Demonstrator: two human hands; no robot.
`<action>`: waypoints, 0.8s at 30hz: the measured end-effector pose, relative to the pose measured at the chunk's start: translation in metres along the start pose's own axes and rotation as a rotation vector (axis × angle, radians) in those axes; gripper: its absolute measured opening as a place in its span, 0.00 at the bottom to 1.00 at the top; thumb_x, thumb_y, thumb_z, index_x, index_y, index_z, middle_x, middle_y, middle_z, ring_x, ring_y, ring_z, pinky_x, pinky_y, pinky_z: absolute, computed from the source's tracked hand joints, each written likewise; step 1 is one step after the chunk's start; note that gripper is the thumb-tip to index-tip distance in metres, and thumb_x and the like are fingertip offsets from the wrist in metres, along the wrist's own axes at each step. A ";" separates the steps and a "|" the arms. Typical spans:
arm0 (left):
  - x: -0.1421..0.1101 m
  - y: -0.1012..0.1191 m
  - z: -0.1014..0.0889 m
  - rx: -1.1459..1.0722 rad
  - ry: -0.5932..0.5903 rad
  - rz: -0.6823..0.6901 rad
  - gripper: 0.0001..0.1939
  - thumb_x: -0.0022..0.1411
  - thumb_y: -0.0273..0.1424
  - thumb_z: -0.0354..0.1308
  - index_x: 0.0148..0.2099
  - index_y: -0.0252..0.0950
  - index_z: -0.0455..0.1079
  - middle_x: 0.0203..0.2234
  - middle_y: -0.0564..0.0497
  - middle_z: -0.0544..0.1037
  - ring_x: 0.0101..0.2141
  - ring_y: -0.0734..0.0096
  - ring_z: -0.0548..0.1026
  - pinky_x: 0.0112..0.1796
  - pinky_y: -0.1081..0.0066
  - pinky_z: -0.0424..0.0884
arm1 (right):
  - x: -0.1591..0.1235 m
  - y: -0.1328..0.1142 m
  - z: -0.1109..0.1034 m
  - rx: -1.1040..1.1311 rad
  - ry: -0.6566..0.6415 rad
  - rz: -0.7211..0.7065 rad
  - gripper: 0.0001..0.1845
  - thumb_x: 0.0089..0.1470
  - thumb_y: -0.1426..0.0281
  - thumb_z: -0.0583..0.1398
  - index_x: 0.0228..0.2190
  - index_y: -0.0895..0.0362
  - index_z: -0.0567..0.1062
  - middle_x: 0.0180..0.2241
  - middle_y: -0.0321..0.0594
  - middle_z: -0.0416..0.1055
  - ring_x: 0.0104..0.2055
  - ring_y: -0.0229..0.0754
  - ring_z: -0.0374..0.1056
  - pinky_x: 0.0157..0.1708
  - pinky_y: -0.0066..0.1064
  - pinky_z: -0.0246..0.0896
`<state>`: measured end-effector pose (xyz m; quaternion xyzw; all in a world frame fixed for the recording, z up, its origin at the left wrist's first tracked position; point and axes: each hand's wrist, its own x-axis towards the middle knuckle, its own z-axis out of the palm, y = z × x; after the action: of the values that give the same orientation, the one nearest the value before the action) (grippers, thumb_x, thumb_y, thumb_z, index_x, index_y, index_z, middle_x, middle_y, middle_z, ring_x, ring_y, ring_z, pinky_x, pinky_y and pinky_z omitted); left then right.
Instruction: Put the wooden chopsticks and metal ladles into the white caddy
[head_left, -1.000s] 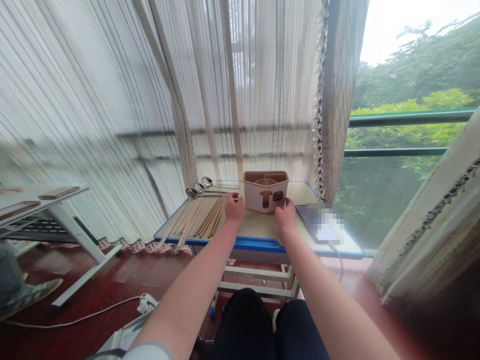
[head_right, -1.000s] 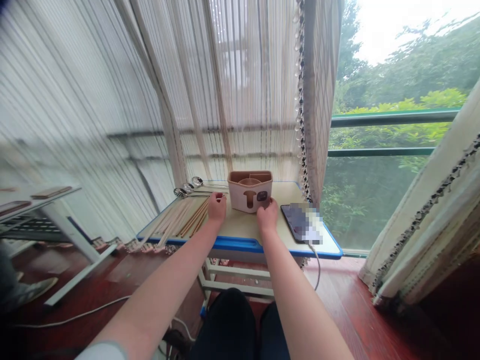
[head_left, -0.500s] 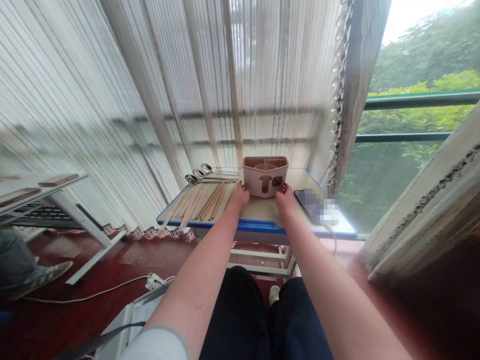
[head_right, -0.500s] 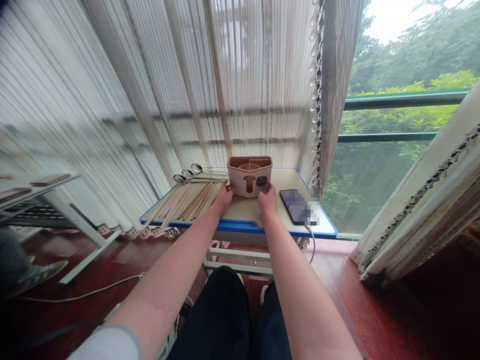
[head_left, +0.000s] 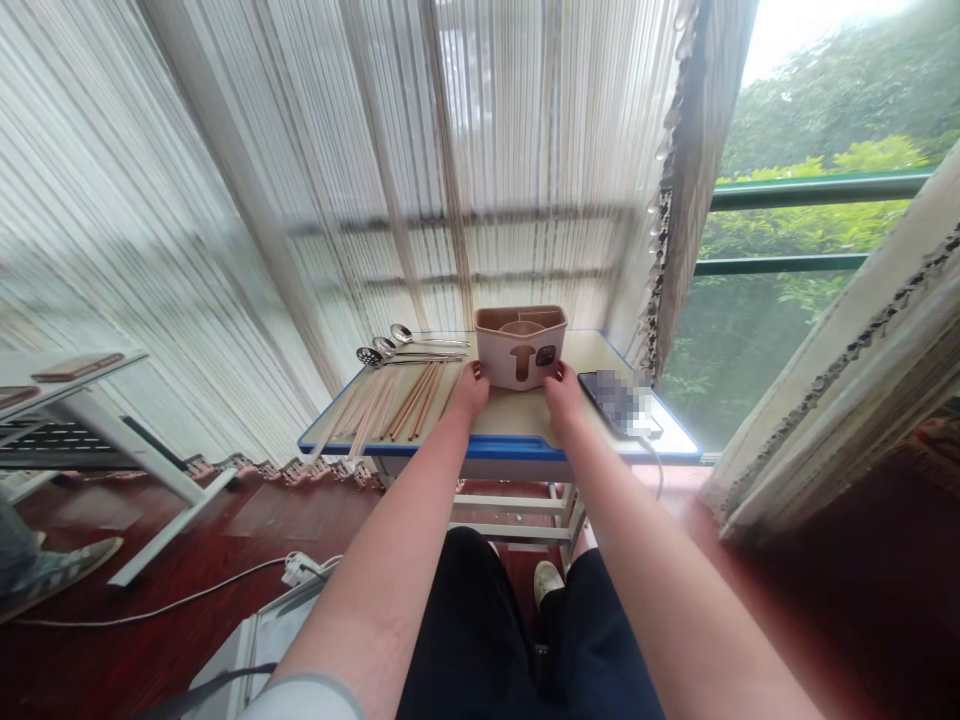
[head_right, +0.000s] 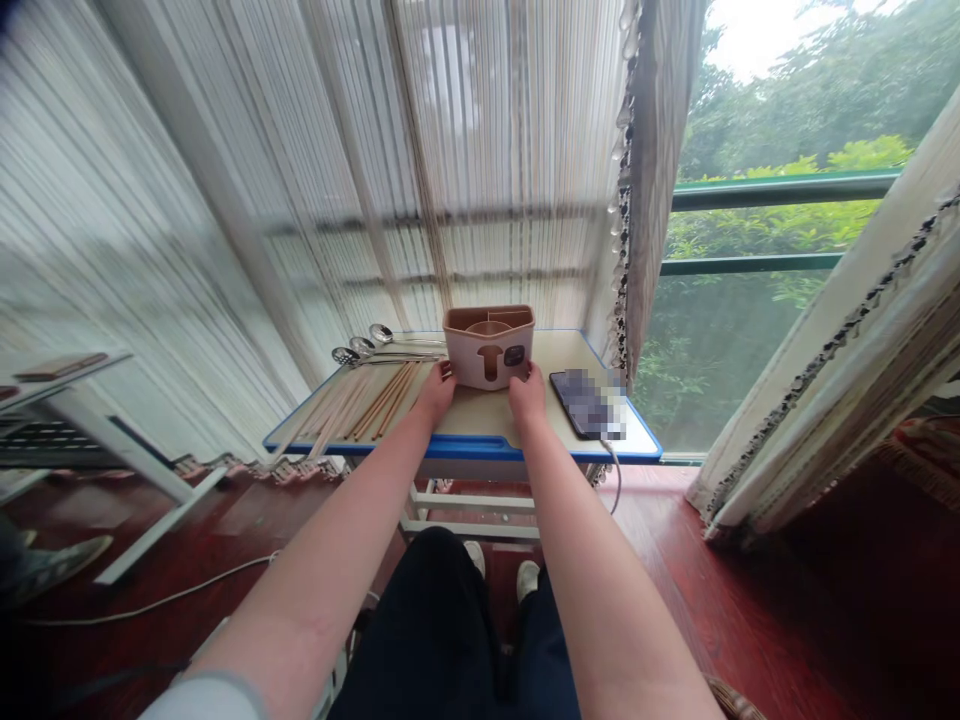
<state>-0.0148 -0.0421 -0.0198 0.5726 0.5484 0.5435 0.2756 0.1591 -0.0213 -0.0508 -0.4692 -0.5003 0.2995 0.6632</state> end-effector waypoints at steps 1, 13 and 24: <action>0.000 0.000 0.000 0.006 0.000 0.005 0.20 0.56 0.23 0.50 0.53 0.32 0.61 0.49 0.41 0.71 0.46 0.66 0.72 0.46 0.68 0.67 | 0.000 -0.001 0.000 -0.001 0.007 0.013 0.32 0.39 0.72 0.53 0.50 0.60 0.64 0.50 0.50 0.68 0.50 0.48 0.65 0.48 0.41 0.59; -0.016 0.010 -0.010 0.202 0.260 0.044 0.18 0.57 0.29 0.51 0.51 0.35 0.62 0.45 0.41 0.73 0.47 0.61 0.70 0.48 0.62 0.63 | -0.009 -0.022 -0.006 -0.101 0.080 -0.031 0.33 0.39 0.72 0.53 0.52 0.58 0.64 0.48 0.49 0.67 0.46 0.47 0.66 0.44 0.39 0.62; -0.049 0.014 -0.077 0.606 0.332 0.097 0.10 0.57 0.32 0.52 0.42 0.35 0.68 0.39 0.39 0.74 0.45 0.54 0.69 0.46 0.59 0.62 | -0.049 -0.062 0.040 -0.086 -0.279 -0.206 0.20 0.42 0.72 0.52 0.40 0.57 0.71 0.35 0.43 0.71 0.35 0.43 0.67 0.39 0.39 0.63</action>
<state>-0.0721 -0.1121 -0.0032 0.5574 0.6945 0.4542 -0.0260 0.1017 -0.0744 -0.0094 -0.3974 -0.6451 0.2705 0.5940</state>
